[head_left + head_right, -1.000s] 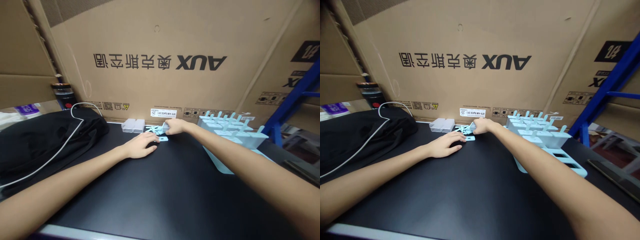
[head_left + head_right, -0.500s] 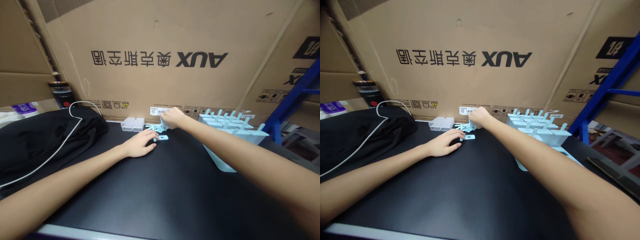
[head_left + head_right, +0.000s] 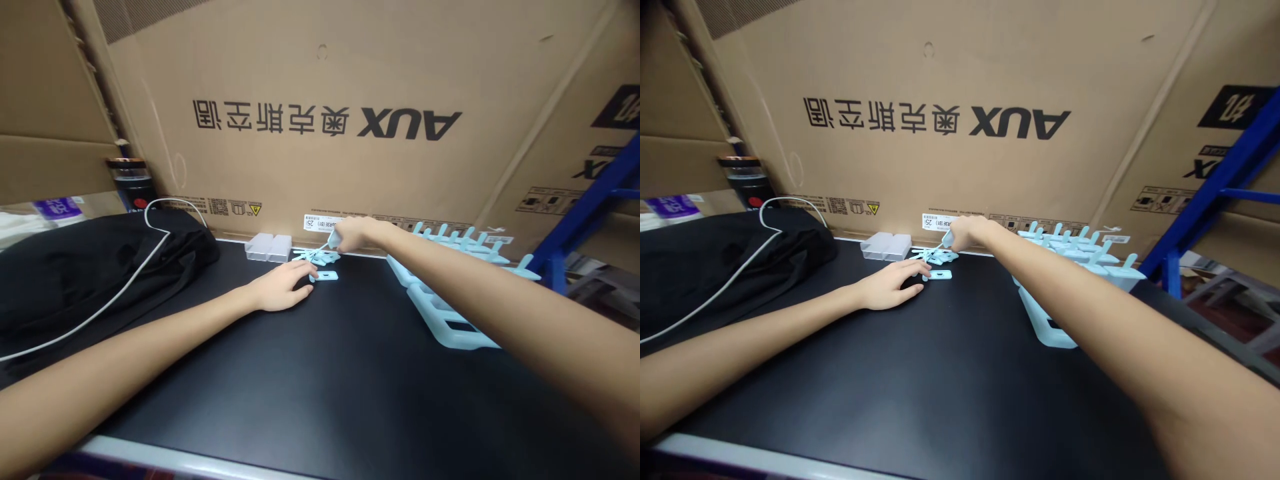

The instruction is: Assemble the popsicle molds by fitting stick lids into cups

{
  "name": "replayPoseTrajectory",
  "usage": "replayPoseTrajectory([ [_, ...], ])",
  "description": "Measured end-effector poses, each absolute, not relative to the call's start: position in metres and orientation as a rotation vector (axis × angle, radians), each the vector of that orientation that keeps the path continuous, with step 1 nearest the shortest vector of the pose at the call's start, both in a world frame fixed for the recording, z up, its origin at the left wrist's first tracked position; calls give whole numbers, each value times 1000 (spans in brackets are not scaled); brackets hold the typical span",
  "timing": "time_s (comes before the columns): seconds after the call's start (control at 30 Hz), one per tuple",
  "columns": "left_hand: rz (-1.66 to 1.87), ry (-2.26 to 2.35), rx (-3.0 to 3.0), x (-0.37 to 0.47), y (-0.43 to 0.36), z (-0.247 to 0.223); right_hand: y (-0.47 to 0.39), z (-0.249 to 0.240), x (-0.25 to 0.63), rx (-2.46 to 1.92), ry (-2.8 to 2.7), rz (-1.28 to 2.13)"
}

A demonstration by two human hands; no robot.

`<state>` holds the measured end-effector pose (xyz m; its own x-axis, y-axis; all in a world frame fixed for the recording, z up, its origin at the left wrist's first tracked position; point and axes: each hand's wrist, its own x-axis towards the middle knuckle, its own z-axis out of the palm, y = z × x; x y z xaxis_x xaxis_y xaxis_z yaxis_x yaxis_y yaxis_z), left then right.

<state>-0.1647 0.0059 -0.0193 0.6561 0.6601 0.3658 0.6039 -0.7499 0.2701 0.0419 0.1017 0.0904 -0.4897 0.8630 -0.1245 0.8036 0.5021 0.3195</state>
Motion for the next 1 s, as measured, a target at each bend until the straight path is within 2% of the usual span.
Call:
replayPoseTrajectory([
  [0.4, 773, 1066, 2700, -165, 9, -22, 112, 108, 50, 1383, 2622, 165],
  [0.77, 820, 1119, 2712, -166, 11, -22, 110, 71, 41, 1324, 2458, -106],
  [1.0, 811, 1207, 2709, -166, 11, -22, 122, 57, 41, 1416, 2381, -88],
])
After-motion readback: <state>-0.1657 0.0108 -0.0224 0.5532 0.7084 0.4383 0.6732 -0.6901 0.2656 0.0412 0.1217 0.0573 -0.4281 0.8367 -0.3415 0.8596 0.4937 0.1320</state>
